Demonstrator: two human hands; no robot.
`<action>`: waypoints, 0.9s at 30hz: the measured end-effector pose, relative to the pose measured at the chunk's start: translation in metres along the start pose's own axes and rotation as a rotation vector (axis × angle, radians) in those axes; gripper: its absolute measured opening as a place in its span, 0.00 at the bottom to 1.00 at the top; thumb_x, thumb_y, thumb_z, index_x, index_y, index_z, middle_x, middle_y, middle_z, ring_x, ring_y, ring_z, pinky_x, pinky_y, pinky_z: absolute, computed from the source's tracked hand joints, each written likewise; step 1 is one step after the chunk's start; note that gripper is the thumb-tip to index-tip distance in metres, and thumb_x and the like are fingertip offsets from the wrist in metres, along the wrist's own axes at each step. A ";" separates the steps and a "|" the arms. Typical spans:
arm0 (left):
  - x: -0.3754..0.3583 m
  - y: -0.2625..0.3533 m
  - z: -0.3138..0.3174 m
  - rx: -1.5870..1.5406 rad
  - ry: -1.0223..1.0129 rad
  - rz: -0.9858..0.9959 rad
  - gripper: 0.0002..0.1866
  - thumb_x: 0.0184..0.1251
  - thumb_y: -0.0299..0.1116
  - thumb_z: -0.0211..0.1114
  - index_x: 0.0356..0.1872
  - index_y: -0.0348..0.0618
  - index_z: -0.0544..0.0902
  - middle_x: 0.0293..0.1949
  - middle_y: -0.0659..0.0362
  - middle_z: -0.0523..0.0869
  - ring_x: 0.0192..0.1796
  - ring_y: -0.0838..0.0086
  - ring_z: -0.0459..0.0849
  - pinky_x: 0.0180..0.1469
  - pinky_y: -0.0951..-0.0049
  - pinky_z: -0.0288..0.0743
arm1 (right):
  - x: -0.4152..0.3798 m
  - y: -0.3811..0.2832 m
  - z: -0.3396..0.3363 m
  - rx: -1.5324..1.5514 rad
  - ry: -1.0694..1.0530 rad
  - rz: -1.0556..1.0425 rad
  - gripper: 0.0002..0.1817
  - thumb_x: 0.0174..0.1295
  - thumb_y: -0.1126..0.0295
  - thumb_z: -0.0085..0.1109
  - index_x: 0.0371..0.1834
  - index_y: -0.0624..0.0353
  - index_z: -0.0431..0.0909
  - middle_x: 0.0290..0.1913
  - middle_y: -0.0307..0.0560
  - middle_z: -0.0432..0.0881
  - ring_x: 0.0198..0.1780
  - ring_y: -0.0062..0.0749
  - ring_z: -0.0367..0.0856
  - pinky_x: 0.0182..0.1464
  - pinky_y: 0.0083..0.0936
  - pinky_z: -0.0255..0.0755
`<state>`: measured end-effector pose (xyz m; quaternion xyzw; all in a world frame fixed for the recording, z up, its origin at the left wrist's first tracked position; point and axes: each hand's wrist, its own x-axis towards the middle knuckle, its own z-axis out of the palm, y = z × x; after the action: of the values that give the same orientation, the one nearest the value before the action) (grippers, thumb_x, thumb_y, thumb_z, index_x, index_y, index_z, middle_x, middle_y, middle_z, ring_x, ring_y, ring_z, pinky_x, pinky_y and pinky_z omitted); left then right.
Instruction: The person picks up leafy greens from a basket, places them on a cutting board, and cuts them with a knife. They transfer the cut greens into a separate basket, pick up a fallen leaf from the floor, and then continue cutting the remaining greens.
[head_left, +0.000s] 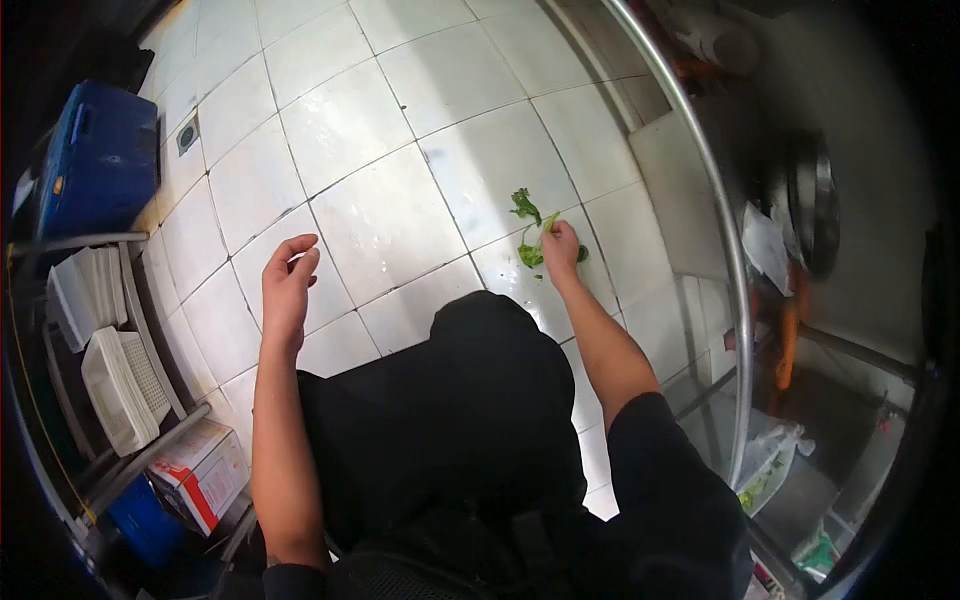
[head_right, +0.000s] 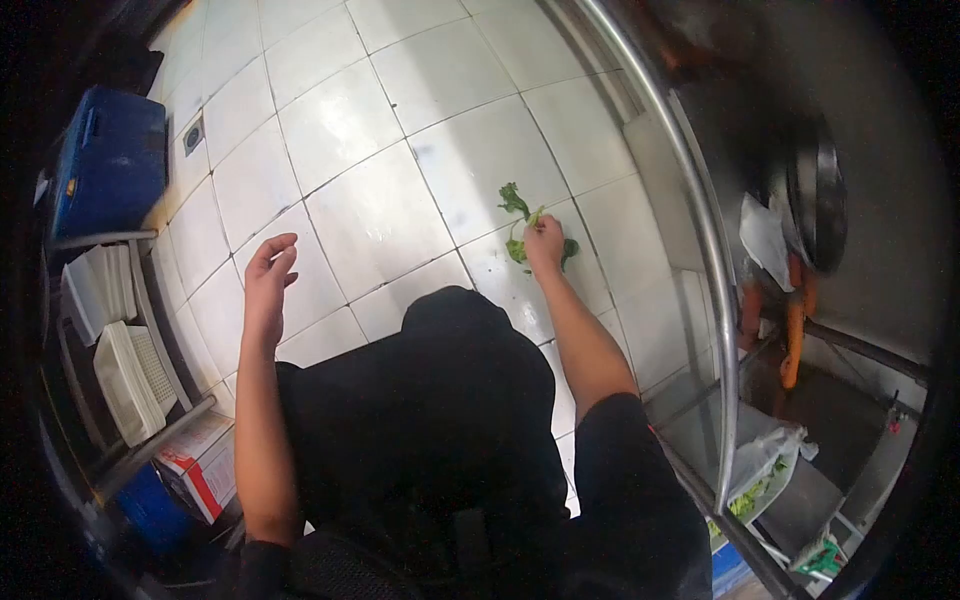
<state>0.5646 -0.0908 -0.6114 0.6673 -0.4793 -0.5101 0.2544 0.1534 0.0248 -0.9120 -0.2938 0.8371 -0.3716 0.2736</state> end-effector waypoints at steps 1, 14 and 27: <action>-0.003 0.001 0.001 -0.002 -0.005 0.022 0.15 0.73 0.36 0.65 0.56 0.42 0.85 0.44 0.63 0.84 0.46 0.77 0.78 0.53 0.72 0.73 | 0.003 -0.017 0.008 0.009 -0.008 -0.004 0.06 0.58 0.74 0.62 0.38 0.60 0.81 0.46 0.50 0.86 0.42 0.48 0.83 0.46 0.39 0.78; -0.012 -0.009 -0.003 0.054 -0.034 0.057 0.15 0.71 0.32 0.66 0.56 0.43 0.85 0.37 0.64 0.81 0.42 0.78 0.74 0.49 0.75 0.70 | -0.026 -0.067 -0.020 -0.681 -0.525 -0.507 0.34 0.53 0.75 0.66 0.68 0.45 0.74 0.80 0.57 0.59 0.76 0.59 0.62 0.71 0.48 0.70; -0.003 -0.002 0.023 0.159 -0.121 0.041 0.16 0.69 0.34 0.68 0.55 0.40 0.85 0.47 0.57 0.84 0.51 0.73 0.78 0.55 0.70 0.72 | -0.009 -0.043 -0.006 -0.231 -0.364 -0.003 0.19 0.54 0.80 0.67 0.51 0.58 0.82 0.43 0.48 0.86 0.45 0.40 0.87 0.48 0.35 0.83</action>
<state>0.5437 -0.0841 -0.6202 0.6435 -0.5462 -0.5045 0.1817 0.1672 0.0101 -0.8732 -0.3868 0.8104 -0.2144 0.3844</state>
